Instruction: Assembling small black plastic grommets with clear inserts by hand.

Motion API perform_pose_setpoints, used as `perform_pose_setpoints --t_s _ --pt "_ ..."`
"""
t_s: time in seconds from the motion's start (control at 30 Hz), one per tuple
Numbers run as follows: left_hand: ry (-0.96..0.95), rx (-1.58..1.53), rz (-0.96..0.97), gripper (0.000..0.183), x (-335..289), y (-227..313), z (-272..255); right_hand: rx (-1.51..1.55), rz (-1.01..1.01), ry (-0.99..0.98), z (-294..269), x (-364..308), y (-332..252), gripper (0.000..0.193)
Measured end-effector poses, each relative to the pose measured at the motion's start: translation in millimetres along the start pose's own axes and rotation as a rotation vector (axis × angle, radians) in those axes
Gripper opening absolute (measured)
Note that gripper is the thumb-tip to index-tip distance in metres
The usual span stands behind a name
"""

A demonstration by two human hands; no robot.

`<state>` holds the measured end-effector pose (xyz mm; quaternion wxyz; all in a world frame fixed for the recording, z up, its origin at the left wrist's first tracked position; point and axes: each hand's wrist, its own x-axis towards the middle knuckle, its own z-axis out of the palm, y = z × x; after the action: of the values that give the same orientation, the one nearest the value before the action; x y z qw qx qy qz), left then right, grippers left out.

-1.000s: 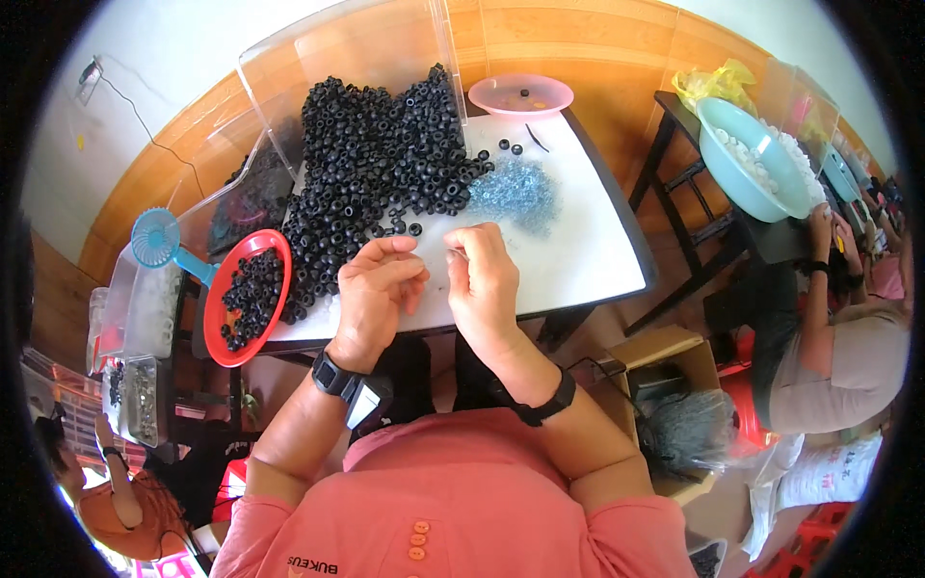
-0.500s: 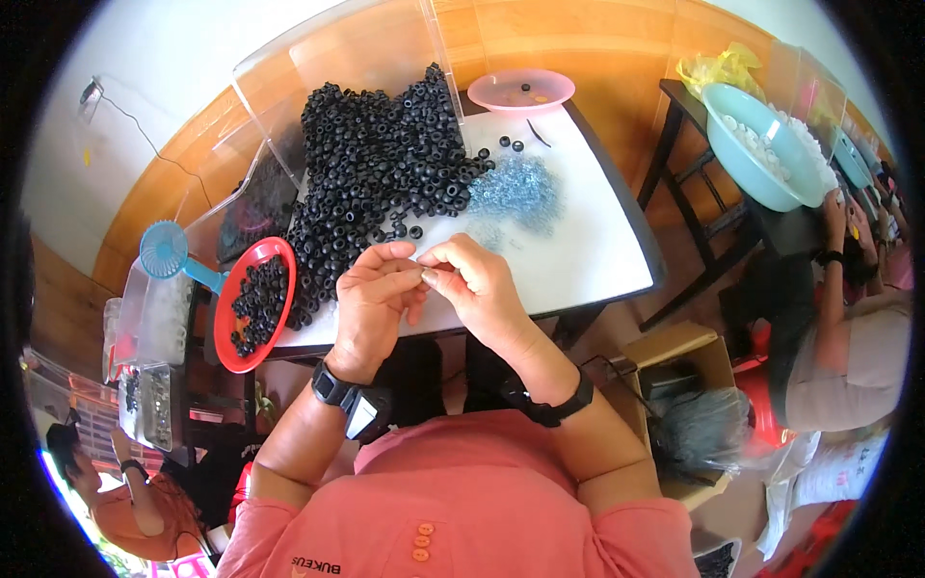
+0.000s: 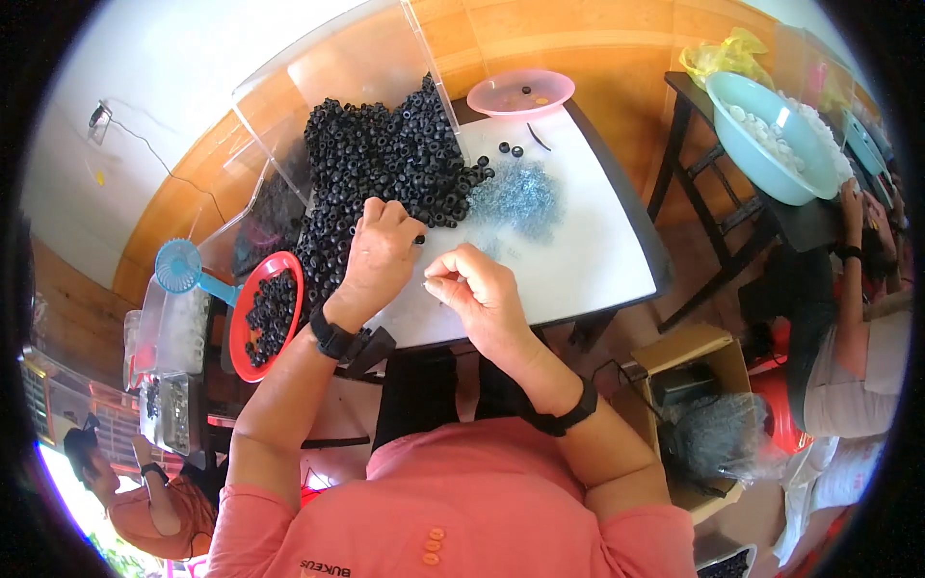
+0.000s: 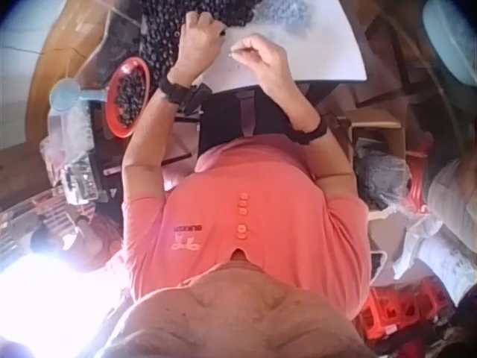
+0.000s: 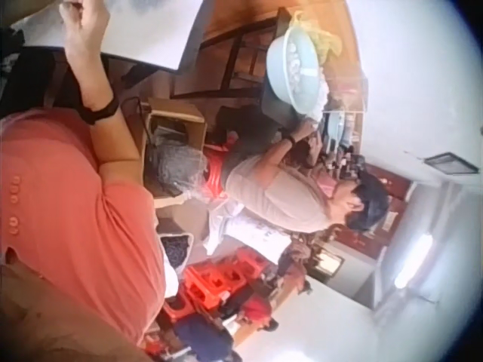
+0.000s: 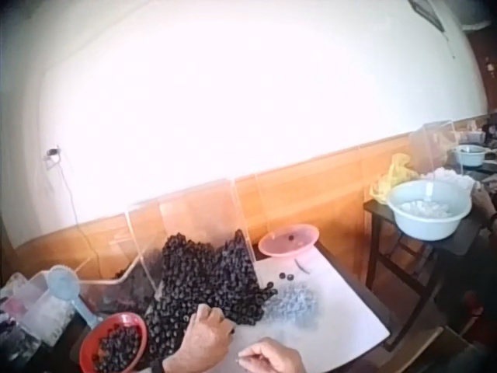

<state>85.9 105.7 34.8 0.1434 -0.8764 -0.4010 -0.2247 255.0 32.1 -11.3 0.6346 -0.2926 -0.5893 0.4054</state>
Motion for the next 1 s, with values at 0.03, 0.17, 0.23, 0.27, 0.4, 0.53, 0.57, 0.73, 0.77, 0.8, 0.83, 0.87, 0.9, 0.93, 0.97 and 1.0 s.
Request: perform_pose_setpoints --t_s 0.03,0.17,0.23,0.27,0.4,0.53,0.57,0.73,0.77,0.8,0.83,0.87,0.9,0.93,0.97,1.0 --pt "0.003 0.0 0.001 0.02 0.7 -1.3 2.6 0.007 0.013 0.002 -0.2 -0.9 -0.5 0.009" --pt "-0.003 -0.014 0.012 0.019 -0.3 5.7 -11.9 0.023 0.017 0.013 -1.5 -1.5 0.9 0.008" --pt "0.015 -0.108 0.014 0.018 -11.4 17.8 -26.8 0.008 0.007 0.034 -3.2 -3.6 1.0 0.008" --pt "0.001 -0.235 0.009 0.018 -20.2 23.5 -34.3 0.009 0.01 0.026 -2.5 -3.9 -0.4 0.008" --pt "-0.041 -0.542 -0.139 0.02 -61.8 30.3 -31.5 -0.101 -0.057 -0.01 3.0 -2.5 -4.0 0.009" --pt "-0.082 -0.776 -0.363 0.018 -75.3 38.7 -35.9 -0.245 -0.14 -0.084 5.8 -2.7 -4.8 0.012" --pt "-0.085 -0.89 -0.442 0.017 -77.8 40.3 -37.0 -0.251 -0.142 -0.095 6.4 -3.5 -7.3 0.012" --pt "-0.031 -1.127 -0.537 0.015 -87.4 47.9 -46.4 -0.338 -0.174 -0.22 15.2 -7.6 -19.5 0.013" --pt "-0.038 -1.218 -0.601 0.015 -88.5 49.7 -49.8 -0.344 -0.174 -0.227 16.7 -7.9 -21.9 0.013" --pt "-0.031 -1.225 -0.602 0.015 -90.4 49.0 -51.1 -0.342 -0.173 -0.247 18.0 -7.9 -24.6 0.013" --pt "-0.072 -1.263 -0.646 0.015 -92.6 47.5 -52.8 -0.341 -0.172 -0.267 19.0 -8.0 -27.7 0.013" --pt "-0.114 -1.3 -0.689 0.015 -94.8 46.2 -53.8 -0.347 -0.172 -0.274 19.6 -8.2 -30.3 0.013" --pt "-0.107 -1.307 -0.69 0.015 -97.7 45.9 -52.8 -0.396 -0.206 -0.287 20.0 -8.5 -32.8 0.013" --pt "-0.081 -1.41 -0.734 0.016 -101.7 45.6 -51.0 -0.441 -0.242 -0.302 21.1 -8.5 -34.9 0.013" --pt "-0.054 -1.512 -0.777 0.016 -104.8 45.0 -50.1 -0.444 -0.242 -0.311 23.7 -9.1 -37.7 0.013" --pt "-0.046 -1.517 -0.78 0.016 -106.4 43.9 -51.3 -0.483 -0.318 -0.286 27.9 -10.7 -40.6 0.013"
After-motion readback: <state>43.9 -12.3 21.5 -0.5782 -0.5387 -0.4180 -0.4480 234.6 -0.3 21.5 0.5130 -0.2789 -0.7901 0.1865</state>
